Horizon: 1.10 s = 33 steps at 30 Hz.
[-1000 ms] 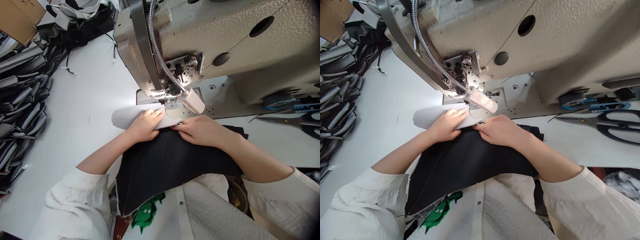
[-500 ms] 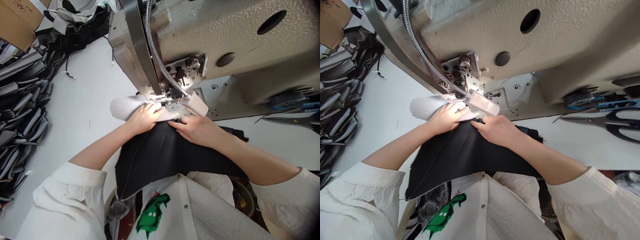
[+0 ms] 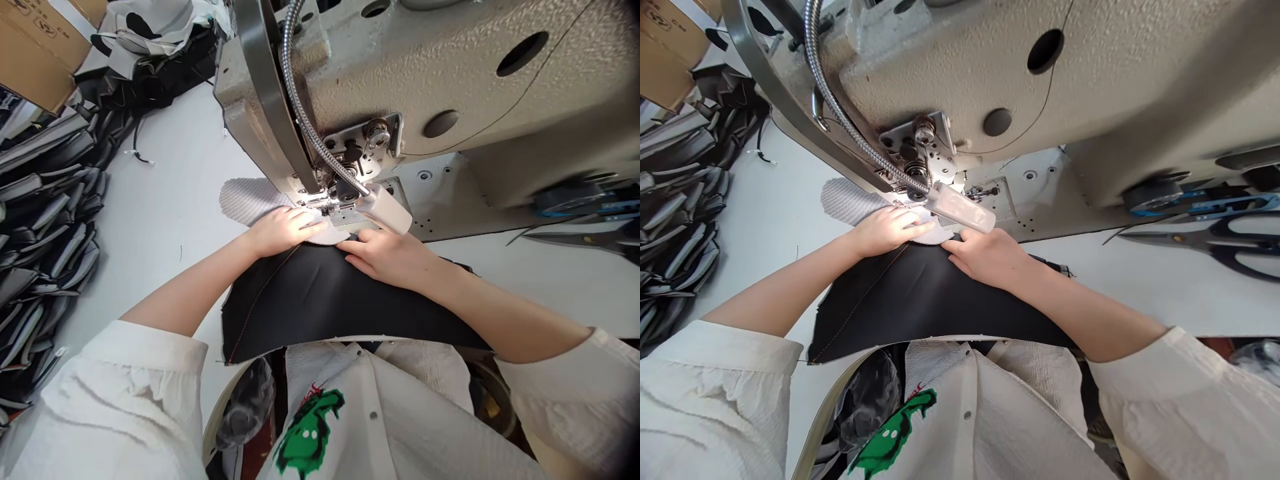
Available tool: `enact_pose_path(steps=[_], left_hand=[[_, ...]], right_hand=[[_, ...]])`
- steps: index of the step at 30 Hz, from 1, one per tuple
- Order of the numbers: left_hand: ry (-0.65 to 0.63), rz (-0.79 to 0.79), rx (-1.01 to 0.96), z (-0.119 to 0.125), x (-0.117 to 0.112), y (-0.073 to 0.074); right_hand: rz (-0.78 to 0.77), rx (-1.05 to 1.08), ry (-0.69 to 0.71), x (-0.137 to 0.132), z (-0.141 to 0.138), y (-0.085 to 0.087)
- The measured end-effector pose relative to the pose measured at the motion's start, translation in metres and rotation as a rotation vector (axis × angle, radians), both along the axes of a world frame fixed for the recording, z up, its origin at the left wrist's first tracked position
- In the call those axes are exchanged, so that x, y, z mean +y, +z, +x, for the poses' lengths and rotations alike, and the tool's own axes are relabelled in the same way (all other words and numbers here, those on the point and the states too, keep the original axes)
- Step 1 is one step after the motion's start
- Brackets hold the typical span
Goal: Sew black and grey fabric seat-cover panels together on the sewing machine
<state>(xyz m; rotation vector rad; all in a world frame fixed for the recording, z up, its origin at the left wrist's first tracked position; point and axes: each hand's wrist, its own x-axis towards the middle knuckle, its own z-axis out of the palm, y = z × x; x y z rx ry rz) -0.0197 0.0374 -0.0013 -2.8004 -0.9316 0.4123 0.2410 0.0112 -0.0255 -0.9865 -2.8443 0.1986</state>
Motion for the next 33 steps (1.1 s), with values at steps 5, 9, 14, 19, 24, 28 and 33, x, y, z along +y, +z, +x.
enact_pose_path(steps=[5, 9, 14, 19, 24, 28, 33], left_hand=[[0.027, -0.025, -0.033, -0.005, 0.010, -0.001], [0.057, -0.082, -0.104, -0.005, 0.025, 0.004], [0.125, -0.115, -0.139, 0.006, 0.019, 0.011], [0.384, 0.005, -0.190, 0.041, -0.023, 0.005], [0.498, 0.058, -0.502, 0.042, -0.035, -0.025], [0.559, 0.098, -0.634, 0.030, -0.030, -0.040], [0.320, 0.180, -0.587, 0.023, -0.026, -0.040]], right_hand=[[-0.008, 0.021, -0.038, 0.002, -0.002, 0.000], [0.007, 0.030, 0.013, 0.014, -0.010, 0.000], [-0.071, -0.047, 0.048, 0.022, -0.015, 0.006], [-0.401, 0.094, 0.051, 0.018, -0.010, 0.010], [-0.578, 0.220, 0.070, 0.021, 0.014, 0.010], [-0.431, 0.241, 0.159, 0.021, 0.020, 0.008], [0.020, 0.251, 0.147, 0.012, 0.000, -0.004]])
